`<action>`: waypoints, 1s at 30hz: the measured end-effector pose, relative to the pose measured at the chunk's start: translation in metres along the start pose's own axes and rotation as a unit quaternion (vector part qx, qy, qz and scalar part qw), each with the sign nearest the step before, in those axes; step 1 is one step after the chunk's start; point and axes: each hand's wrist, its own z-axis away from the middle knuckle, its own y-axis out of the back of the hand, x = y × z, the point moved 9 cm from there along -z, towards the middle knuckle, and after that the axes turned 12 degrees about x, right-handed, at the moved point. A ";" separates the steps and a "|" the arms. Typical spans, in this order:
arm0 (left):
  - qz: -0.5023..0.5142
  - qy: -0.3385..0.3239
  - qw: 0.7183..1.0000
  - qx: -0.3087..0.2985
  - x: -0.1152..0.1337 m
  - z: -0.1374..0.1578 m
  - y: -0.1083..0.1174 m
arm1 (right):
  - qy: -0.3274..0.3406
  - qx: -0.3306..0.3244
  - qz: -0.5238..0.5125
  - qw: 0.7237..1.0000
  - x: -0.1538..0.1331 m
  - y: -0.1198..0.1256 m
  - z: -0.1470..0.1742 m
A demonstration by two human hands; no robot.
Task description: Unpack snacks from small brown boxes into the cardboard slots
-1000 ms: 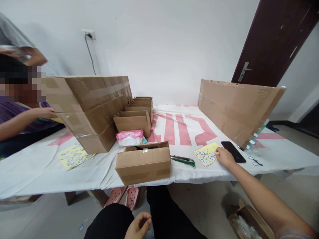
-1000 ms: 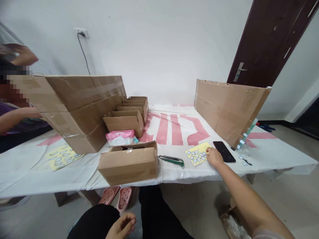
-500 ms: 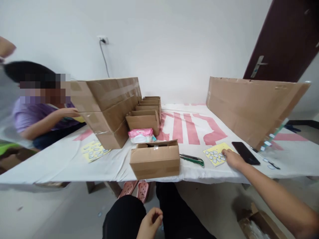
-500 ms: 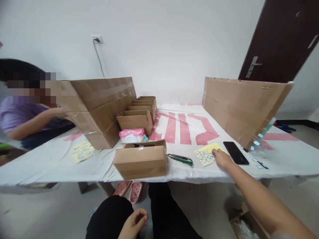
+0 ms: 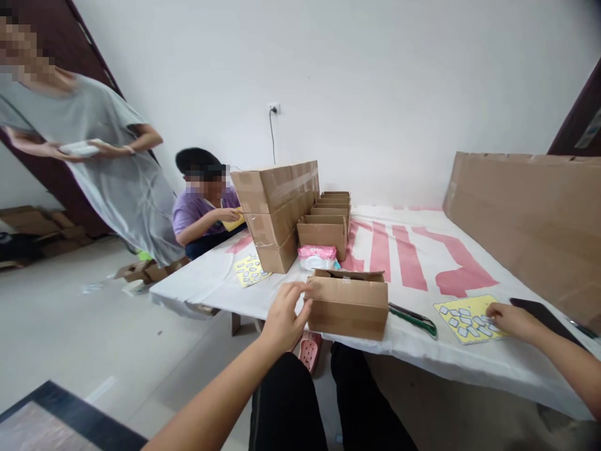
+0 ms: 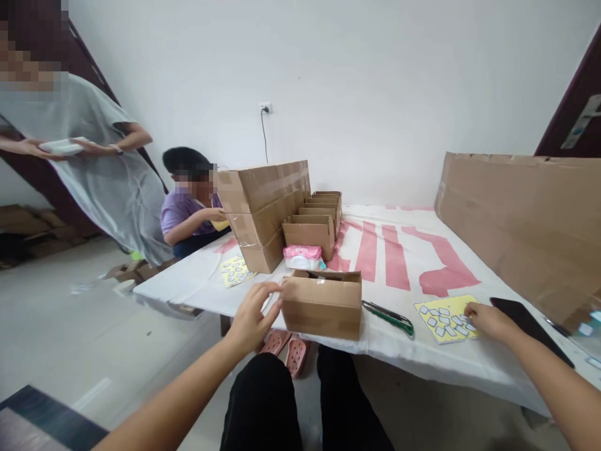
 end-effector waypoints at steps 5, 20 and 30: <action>0.010 0.075 0.990 -0.121 -0.023 -0.038 -0.019 | 0.012 -0.056 0.018 0.998 -0.030 0.012 -0.002; -0.189 -0.178 0.921 -0.290 0.037 -0.026 -0.042 | 0.373 -0.119 -0.264 0.881 -0.387 0.076 0.118; -0.194 -0.152 0.928 -0.280 0.033 -0.037 -0.046 | 0.630 0.138 -0.228 0.730 -0.372 0.096 0.207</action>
